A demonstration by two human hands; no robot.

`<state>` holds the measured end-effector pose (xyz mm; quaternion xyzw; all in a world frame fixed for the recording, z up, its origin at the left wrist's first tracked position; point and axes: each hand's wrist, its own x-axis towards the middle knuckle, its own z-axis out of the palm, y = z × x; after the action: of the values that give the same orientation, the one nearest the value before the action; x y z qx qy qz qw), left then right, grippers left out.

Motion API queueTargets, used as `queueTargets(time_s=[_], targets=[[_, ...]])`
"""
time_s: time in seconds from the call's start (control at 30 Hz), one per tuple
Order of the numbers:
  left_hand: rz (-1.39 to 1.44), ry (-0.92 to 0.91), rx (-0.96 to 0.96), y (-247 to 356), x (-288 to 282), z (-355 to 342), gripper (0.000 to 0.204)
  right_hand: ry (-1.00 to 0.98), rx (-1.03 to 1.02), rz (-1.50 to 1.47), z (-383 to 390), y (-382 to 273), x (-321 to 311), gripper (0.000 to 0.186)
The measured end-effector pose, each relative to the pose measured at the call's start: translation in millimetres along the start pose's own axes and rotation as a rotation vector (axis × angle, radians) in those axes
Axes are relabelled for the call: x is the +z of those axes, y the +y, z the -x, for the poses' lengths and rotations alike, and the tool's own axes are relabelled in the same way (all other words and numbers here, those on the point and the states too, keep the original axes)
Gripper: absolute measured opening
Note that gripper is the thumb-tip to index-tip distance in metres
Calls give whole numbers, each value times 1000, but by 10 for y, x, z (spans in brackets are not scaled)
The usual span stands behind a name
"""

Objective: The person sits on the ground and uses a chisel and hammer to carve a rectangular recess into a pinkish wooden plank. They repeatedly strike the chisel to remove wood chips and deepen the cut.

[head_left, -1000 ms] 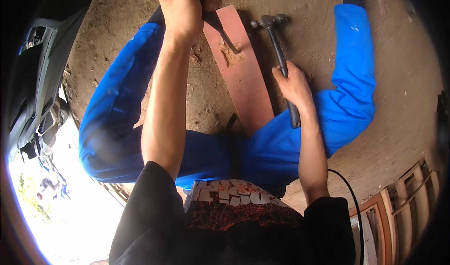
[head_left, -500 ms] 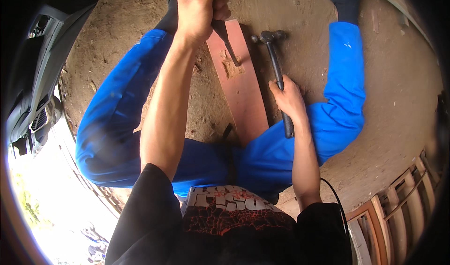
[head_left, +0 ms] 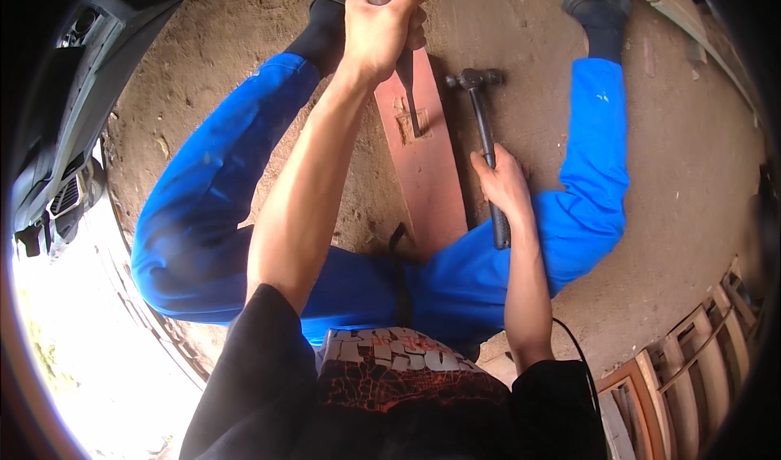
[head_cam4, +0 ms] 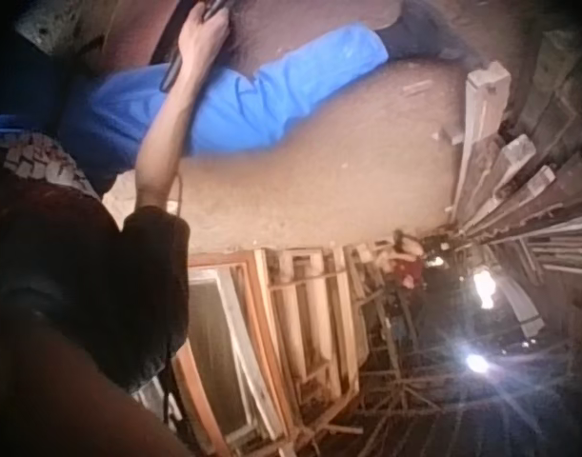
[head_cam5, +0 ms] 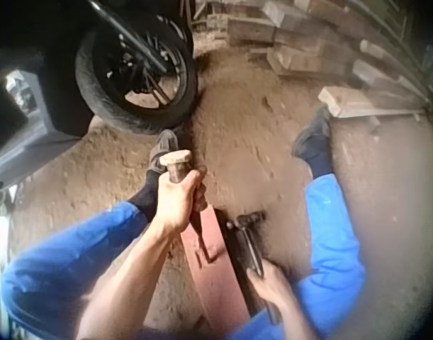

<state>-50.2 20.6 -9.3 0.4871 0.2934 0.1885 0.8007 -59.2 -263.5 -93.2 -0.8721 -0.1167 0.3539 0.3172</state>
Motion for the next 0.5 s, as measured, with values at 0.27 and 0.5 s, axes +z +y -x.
queueTargets(time_s=[0.27, 0.5], targets=[[-12, -34, 24, 120, 55, 65, 23, -36, 53, 2, 76, -52, -35, 33], [1, 27, -18, -22, -59, -47, 30, -36, 11, 8, 75, -70, -61, 36]])
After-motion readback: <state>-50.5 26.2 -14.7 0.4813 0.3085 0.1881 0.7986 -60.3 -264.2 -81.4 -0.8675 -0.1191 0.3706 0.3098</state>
